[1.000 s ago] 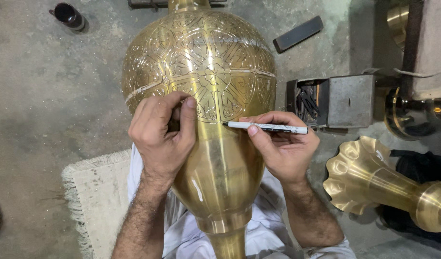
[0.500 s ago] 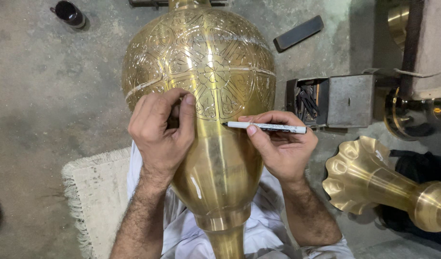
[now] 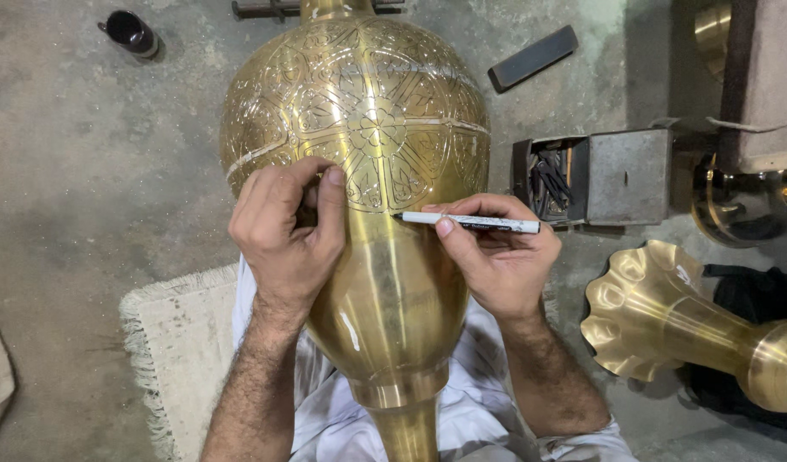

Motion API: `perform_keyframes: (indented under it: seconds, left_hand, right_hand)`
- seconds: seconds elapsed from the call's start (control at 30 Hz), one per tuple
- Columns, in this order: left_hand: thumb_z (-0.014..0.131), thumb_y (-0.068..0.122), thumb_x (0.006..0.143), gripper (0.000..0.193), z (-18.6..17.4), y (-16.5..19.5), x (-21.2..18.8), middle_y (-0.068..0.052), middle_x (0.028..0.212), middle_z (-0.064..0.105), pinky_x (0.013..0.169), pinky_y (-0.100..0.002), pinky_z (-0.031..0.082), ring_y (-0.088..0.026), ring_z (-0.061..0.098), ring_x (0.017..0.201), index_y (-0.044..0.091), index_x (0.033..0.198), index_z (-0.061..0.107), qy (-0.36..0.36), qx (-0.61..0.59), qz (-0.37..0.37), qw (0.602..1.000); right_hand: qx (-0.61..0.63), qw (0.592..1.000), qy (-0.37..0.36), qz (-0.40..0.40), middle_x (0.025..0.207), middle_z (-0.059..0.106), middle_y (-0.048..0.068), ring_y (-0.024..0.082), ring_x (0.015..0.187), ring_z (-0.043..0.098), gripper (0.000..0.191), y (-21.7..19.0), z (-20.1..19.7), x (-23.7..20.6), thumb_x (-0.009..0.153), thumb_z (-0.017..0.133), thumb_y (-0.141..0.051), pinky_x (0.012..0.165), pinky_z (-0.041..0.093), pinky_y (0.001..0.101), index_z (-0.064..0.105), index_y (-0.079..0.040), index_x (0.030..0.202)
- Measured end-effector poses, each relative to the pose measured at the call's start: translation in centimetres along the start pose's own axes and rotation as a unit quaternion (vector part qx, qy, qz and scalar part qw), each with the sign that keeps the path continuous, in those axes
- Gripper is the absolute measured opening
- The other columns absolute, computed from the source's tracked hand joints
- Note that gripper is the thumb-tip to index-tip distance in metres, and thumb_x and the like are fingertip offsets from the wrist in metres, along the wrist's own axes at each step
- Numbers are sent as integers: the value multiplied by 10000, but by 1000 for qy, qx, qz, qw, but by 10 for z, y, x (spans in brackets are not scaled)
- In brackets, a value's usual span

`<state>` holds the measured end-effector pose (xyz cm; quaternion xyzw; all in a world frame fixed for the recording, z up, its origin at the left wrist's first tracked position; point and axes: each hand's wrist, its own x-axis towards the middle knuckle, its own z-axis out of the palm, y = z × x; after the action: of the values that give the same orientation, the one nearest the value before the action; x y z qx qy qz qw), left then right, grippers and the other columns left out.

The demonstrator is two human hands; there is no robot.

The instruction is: The person sits on the floor with a large brass vase between their legs and taps a punch against its engraved surface using a wooden mallet. They then rotate the vase, hold it steady, and draw lines on its surface with a marker, tracing out the pattern.

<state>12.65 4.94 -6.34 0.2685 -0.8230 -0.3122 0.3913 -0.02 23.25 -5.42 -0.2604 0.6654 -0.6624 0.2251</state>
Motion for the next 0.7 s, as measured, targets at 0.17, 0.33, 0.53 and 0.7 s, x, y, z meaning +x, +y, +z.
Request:
perform_keyframes:
  seconds: [0.17, 0.33, 0.53, 0.7]
  left_hand:
    - [773, 100, 1031, 69, 3, -6, 0, -14, 803, 626, 670, -320, 482, -138, 588, 722, 62, 1062, 725, -4, -1, 2, 1000]
    - [766, 116, 1045, 76, 2, -8, -1, -13, 824, 635, 684, -318, 489, -133, 597, 743, 64, 1080, 723, -4, 1, 6, 1000]
    - [773, 104, 1034, 82, 0, -3, 0, -28, 809, 614, 686, -336, 480, -154, 586, 738, 58, 1075, 719, 1, 6, 3, 1000]
    - [777, 88, 1026, 79, -1, 0, 1, -35, 793, 597, 690, -348, 476, -172, 579, 725, 56, 1066, 716, 0, 8, 0, 1000]
  right_hand:
    - [18, 1000, -9, -7, 1093, 750, 184, 221, 1064, 749, 174, 0, 1, -1, 978, 710, 66, 979, 629, 345, 637, 86, 1134]
    - [19, 1000, -11, -11, 1078, 745, 180, 241, 1068, 751, 168, -1, 1, -2, 970, 709, 82, 978, 633, 362, 633, 79, 1121]
    - [22, 1000, -8, -4, 1084, 742, 176, 244, 1071, 753, 171, -1, 0, -6, 965, 712, 76, 976, 630, 364, 632, 73, 1116]
    - [19, 1000, -9, -12, 1079, 742, 172, 238, 1065, 754, 167, -1, 0, -9, 964, 718, 76, 975, 630, 361, 638, 73, 1110]
